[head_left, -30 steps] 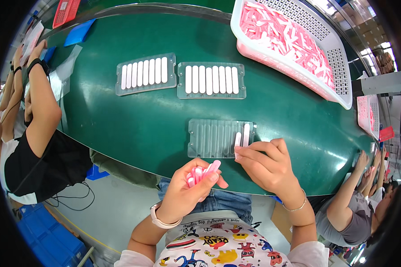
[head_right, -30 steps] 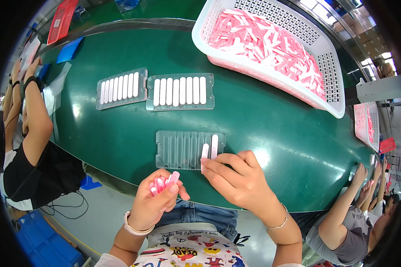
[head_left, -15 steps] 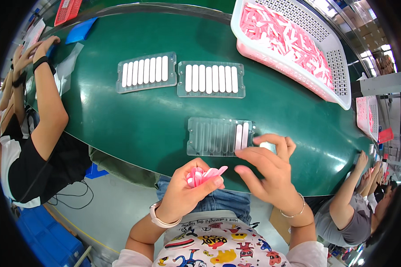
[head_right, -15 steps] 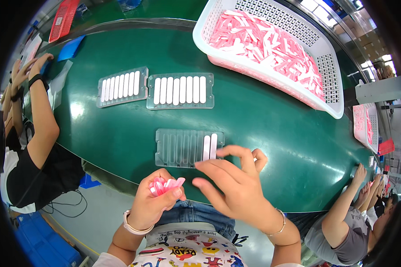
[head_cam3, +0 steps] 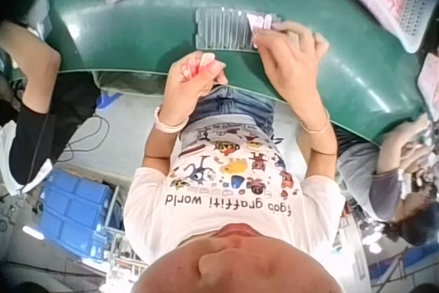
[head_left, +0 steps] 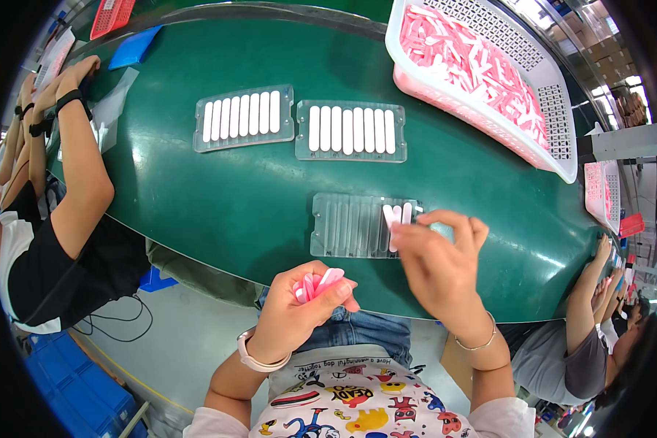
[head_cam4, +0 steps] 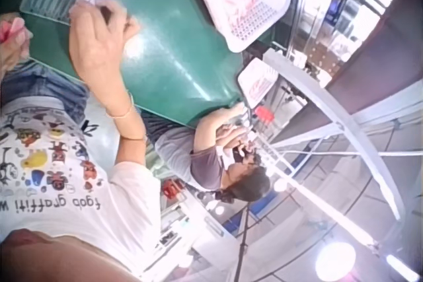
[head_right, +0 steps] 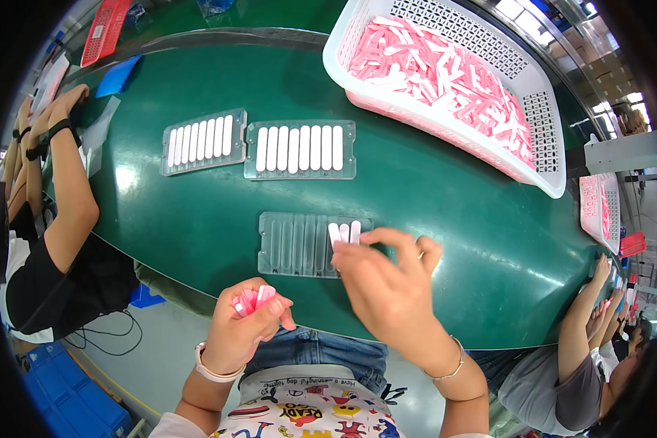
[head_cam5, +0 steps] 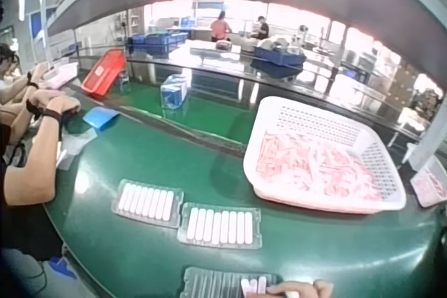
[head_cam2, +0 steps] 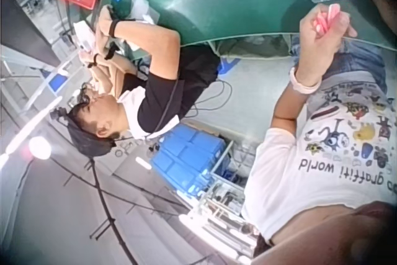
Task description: The person places plastic strips one by one into slots on a transparent tray by hand, presses them into position, and slides the filled tray forward before loading more strips into another tray.
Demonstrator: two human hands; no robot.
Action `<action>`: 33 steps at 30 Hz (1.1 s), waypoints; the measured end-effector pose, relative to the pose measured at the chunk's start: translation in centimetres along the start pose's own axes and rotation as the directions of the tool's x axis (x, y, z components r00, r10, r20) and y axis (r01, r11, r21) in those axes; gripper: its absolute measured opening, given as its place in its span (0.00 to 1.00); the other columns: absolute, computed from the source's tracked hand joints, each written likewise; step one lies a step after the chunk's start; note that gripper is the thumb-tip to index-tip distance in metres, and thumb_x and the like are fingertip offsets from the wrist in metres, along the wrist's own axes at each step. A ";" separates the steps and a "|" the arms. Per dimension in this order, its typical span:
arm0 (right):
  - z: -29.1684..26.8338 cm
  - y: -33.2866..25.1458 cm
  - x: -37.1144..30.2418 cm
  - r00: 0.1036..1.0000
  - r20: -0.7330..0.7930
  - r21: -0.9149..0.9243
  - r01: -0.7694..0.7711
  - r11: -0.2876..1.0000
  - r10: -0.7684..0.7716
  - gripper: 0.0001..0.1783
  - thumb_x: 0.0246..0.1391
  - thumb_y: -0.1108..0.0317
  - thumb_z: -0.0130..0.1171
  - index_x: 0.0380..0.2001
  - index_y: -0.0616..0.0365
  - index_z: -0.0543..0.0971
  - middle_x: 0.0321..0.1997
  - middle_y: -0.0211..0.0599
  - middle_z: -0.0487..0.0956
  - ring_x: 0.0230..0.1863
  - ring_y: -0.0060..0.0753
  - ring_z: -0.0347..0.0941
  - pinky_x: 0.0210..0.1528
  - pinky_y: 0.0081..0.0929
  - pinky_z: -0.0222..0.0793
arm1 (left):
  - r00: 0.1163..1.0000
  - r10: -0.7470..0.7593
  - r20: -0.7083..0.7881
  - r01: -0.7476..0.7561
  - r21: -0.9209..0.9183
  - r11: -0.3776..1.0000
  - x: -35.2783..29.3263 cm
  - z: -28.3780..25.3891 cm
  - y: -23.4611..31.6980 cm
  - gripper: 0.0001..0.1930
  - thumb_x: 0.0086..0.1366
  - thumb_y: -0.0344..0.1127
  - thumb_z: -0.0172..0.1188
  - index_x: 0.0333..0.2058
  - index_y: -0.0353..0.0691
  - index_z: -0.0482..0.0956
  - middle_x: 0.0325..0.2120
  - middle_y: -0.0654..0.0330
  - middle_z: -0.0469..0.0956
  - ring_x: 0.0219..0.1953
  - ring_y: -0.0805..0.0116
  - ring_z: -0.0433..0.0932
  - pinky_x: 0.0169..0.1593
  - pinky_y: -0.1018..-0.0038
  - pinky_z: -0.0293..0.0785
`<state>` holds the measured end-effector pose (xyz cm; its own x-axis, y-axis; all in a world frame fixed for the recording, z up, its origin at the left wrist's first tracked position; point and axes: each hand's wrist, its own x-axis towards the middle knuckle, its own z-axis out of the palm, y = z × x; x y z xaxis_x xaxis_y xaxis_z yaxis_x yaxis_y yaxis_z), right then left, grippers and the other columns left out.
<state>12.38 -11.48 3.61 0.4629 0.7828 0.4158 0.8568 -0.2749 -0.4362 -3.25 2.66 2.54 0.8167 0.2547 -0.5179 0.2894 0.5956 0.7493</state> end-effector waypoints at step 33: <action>-0.9 -2.2 1.1 0.832 0.456 0.586 -0.548 0.597 0.316 0.03 0.51 0.74 0.61 0.31 0.60 0.80 0.29 0.31 0.79 0.29 0.21 0.70 0.30 0.18 0.63 | 0.970 0.136 0.199 -0.142 0.014 0.990 -0.7 0.7 -0.8 0.13 0.71 0.34 0.45 0.48 0.32 0.70 0.29 0.62 0.78 0.19 0.88 0.57 0.22 0.87 0.54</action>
<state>11.19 -10.46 5.77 0.5524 0.8189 -0.1555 0.1251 -0.2659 -0.9558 -3.70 1.50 2.57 0.9313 0.1764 -0.3185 0.1780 0.5426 0.8209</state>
